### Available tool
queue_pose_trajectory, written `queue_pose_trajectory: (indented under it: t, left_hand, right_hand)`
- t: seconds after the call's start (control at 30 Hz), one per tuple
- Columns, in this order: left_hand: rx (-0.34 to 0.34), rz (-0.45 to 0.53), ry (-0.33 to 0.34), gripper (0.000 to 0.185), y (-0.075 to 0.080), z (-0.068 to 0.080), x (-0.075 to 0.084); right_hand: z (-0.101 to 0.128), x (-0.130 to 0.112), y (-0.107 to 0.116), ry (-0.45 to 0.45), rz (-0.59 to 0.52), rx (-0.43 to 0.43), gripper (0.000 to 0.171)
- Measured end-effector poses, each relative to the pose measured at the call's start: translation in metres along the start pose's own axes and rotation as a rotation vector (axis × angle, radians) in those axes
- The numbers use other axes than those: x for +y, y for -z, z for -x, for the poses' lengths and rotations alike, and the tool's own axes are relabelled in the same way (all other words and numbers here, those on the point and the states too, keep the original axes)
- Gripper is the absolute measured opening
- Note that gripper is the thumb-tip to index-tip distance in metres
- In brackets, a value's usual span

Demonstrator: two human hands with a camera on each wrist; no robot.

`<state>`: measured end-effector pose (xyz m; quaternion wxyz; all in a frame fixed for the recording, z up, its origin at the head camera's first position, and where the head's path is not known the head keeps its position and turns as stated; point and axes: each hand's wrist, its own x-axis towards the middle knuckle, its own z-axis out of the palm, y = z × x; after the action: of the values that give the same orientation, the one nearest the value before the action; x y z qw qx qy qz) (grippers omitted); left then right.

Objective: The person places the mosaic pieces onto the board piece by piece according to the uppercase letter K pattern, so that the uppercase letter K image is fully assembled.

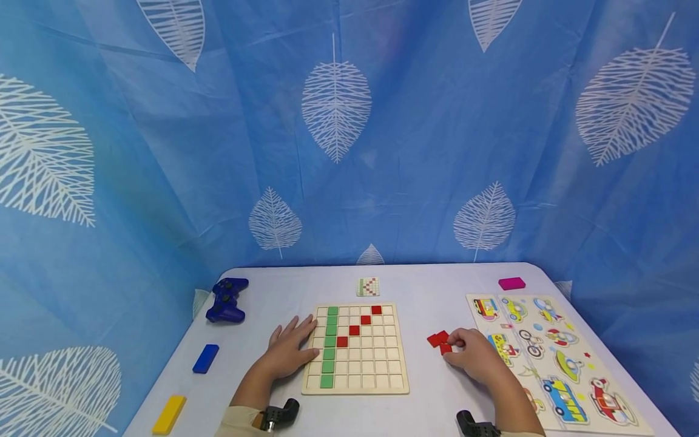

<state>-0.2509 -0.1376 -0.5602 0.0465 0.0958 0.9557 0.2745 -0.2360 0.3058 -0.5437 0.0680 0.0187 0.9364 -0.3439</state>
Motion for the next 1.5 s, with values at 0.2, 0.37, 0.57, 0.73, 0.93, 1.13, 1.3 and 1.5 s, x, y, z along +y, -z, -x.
queue_pose_trajectory:
  t: [0.2, 0.37, 0.57, 0.73, 0.93, 1.13, 1.3, 1.5]
  left_hand:
    - [-0.005, 0.002, -0.001, 0.076, 0.001, 0.000, 0.000]
    - [-0.004, 0.001, -0.004, 0.076, 0.001, 0.000, 0.000]
    - [-0.001, 0.000, -0.006, 0.076, 0.000, -0.001, 0.000]
    - [0.002, -0.001, 0.000, 0.077, 0.001, -0.003, 0.000]
    - [-0.004, 0.002, 0.003, 0.077, 0.000, -0.003, -0.001]
    - [-0.006, 0.006, 0.001, 0.077, -0.002, -0.002, -0.002]
    - [-0.003, 0.008, 0.004, 0.077, -0.001, -0.001, -0.001]
    - [0.001, 0.007, 0.008, 0.077, -0.001, -0.002, -0.001]
  right_hand:
    - [0.001, 0.000, -0.001, 0.000, -0.003, -0.001, 0.035]
    - [0.000, 0.002, -0.002, 0.000, -0.007, 0.000, 0.033]
    - [-0.001, 0.006, -0.003, -0.014, -0.006, 0.012, 0.030]
    - [-0.002, 0.007, -0.003, -0.017, -0.039, 0.038, 0.031]
    - [0.001, -0.001, -0.008, -0.003, -0.097, 0.136, 0.034]
    - [0.004, -0.031, -0.022, 0.027, -0.219, 0.164, 0.032]
    - [0.007, -0.064, -0.037, 0.053, -0.264, 0.146, 0.028]
    - [0.010, -0.097, -0.060, 0.073, -0.292, 0.105, 0.024]
